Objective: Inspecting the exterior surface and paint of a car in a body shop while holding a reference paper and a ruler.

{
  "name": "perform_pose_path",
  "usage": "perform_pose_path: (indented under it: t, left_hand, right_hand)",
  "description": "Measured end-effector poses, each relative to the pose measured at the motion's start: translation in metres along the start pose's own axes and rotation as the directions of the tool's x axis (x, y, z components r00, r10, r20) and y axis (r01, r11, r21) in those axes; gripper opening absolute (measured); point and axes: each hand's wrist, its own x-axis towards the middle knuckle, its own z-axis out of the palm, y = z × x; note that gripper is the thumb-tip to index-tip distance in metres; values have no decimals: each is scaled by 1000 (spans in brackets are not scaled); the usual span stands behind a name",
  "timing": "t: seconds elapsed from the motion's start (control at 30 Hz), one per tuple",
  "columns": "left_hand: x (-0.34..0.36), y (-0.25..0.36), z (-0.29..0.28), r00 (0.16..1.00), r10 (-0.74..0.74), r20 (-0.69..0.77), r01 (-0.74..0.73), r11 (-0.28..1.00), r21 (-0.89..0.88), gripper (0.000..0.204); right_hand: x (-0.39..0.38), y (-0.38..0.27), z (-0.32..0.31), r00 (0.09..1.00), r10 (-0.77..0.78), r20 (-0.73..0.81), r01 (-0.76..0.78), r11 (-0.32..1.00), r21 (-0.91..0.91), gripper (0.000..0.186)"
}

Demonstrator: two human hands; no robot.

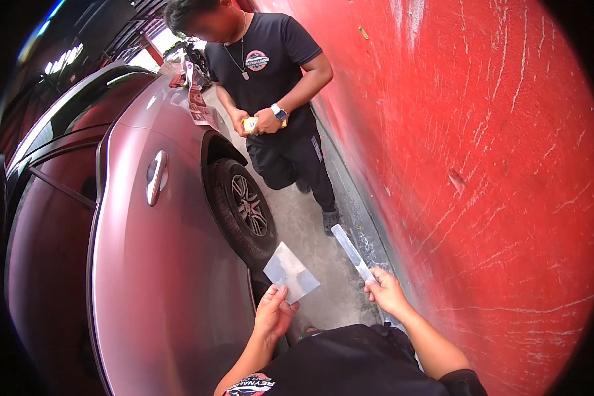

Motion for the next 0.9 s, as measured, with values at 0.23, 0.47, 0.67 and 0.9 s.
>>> perform_pose_path:
  t: [0.23,0.47,0.67,0.9]
  left_hand:
    - [-2,-10,-1,996,-76,38,77,997,-25,8]
    - [1,-16,-9,984,-137,115,133,990,50,21]
    - [1,-13,-1,969,-157,189,164,986,-22,25]
    - [5,-10,18,950,-209,231,202,978,56,21]
  right_hand:
    - [2,9,6,999,-12,43,4,979,201,15]
    - [16,-6,13,986,-164,-31,166,941,295,8]
    - [23,-25,14,951,-285,-122,287,958,-1,15]
    - [31,-52,25,984,-176,-22,177,966,191,12]
